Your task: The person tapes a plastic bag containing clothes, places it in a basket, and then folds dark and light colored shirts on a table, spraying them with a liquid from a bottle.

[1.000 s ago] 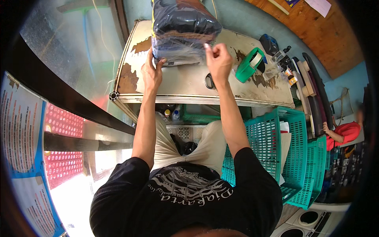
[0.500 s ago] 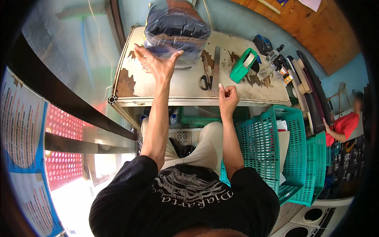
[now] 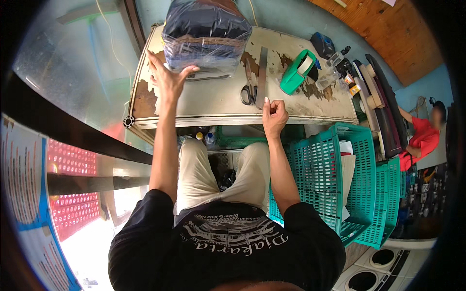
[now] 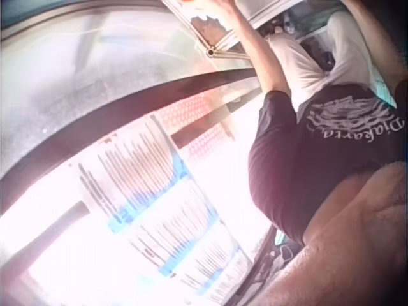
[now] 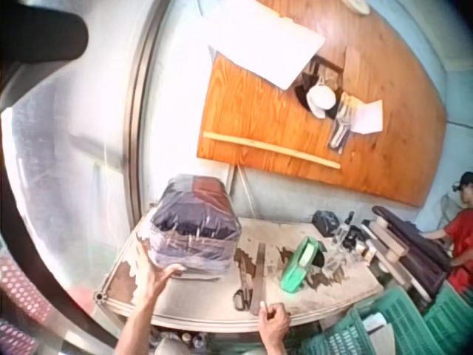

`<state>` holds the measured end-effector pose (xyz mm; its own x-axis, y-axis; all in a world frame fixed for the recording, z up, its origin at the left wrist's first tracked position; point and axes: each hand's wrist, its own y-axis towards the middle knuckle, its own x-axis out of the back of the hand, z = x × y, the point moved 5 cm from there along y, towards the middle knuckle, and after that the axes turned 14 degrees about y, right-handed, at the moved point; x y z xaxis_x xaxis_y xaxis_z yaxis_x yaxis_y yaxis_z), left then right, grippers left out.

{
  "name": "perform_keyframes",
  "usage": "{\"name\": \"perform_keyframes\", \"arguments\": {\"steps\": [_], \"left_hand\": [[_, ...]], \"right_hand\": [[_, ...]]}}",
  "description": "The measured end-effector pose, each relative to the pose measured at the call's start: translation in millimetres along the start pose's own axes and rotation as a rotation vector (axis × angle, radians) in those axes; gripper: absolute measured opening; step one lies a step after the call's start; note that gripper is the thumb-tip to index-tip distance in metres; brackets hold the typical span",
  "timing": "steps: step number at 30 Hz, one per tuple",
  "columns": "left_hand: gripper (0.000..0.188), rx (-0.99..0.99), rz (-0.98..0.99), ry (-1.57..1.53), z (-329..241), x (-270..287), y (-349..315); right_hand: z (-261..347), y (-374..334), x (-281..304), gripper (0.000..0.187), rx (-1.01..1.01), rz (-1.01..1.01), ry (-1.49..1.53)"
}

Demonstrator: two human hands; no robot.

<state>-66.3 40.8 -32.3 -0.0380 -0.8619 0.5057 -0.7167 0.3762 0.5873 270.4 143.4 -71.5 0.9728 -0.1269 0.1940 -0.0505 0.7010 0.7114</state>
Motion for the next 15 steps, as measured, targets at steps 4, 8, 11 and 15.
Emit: {"name": "perform_keyframes", "arguments": {"steps": [4, 8, 11, 15], "left_hand": [[0.119, -0.023, 0.163, 0.090, 36.8, -4.7, -8.8], [0.071, -0.144, 0.376, 0.125, 50.6, -14.1, -12.1], [0.047, -0.220, 0.445, 0.057, 52.6, -9.9, -12.0], [0.038, 0.364, 0.405, -0.416, 56.7, -3.2, -15.9]], "right_hand": [[-5.6, -5.8, -3.0, 0.032, -0.022, 0.000, -0.044], [-8.7, -7.5, -4.3, 0.032, -0.022, -0.009, -0.112], [-9.5, -8.8, -4.2, 0.032, 0.016, 0.025, -0.111], [-4.3, -4.5, -7.6, 0.034, 0.018, 0.126, -0.096]]}}
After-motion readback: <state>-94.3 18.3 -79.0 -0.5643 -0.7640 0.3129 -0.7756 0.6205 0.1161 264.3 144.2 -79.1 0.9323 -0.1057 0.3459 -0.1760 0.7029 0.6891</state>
